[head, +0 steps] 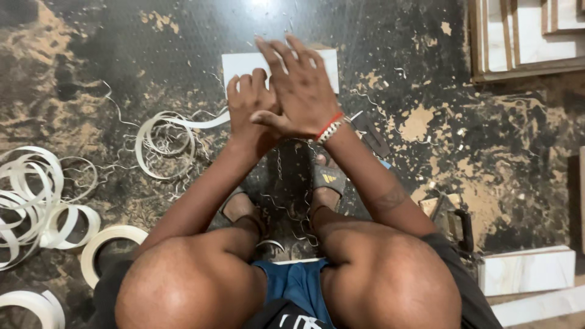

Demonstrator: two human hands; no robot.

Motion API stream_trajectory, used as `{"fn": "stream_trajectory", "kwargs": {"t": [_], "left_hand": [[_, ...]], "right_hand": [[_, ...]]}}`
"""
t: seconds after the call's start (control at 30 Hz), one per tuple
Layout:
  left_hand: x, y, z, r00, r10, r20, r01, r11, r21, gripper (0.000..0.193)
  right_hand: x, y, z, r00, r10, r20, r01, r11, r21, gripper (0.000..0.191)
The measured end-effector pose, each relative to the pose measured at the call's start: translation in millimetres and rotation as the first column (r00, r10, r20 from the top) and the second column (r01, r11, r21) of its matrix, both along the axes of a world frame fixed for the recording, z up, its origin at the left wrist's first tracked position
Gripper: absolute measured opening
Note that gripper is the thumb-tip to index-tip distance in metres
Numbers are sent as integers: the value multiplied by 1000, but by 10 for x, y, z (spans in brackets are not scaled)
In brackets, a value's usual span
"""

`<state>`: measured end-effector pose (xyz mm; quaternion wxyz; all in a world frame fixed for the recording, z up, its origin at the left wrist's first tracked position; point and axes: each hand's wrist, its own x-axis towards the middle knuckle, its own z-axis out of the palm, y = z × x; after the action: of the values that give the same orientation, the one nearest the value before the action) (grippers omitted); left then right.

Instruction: The person applies white edge banding to the edges of rectangular marble-patterned boards. They align the banding, press it with a hot iron, and smooth it by hand. The person repeats this process on multiple edges of several boards.

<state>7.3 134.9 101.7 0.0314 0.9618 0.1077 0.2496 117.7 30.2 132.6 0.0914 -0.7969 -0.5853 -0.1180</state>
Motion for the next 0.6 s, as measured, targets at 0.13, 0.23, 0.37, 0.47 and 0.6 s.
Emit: {"fn": "stream_trajectory", "kwargs": {"t": [0.13,0.23,0.37,0.47,0.6], "left_hand": [[5,-29,75,1000,13,7,-12,998,-64,58],[-20,-26,161,994,-39,-98,32,997,-76,85],[-18,-28,253,996,-88,-6,84,972,-221,96],[-26,11,231,980,-155,128,188,929,-319,102],[-137,120,-25,951,-207,231,299,814,-498,95]], "right_hand": [[46,-111,-20,982,-105,-154,103,994,-25,118],[104,-154,-10,794,-44,-606,169,974,150,120],[221,-148,14,517,315,-796,223,848,480,100],[302,-80,-28,259,283,-923,490,786,378,54],[334,-57,-150,242,65,-968,606,770,202,17]]}}
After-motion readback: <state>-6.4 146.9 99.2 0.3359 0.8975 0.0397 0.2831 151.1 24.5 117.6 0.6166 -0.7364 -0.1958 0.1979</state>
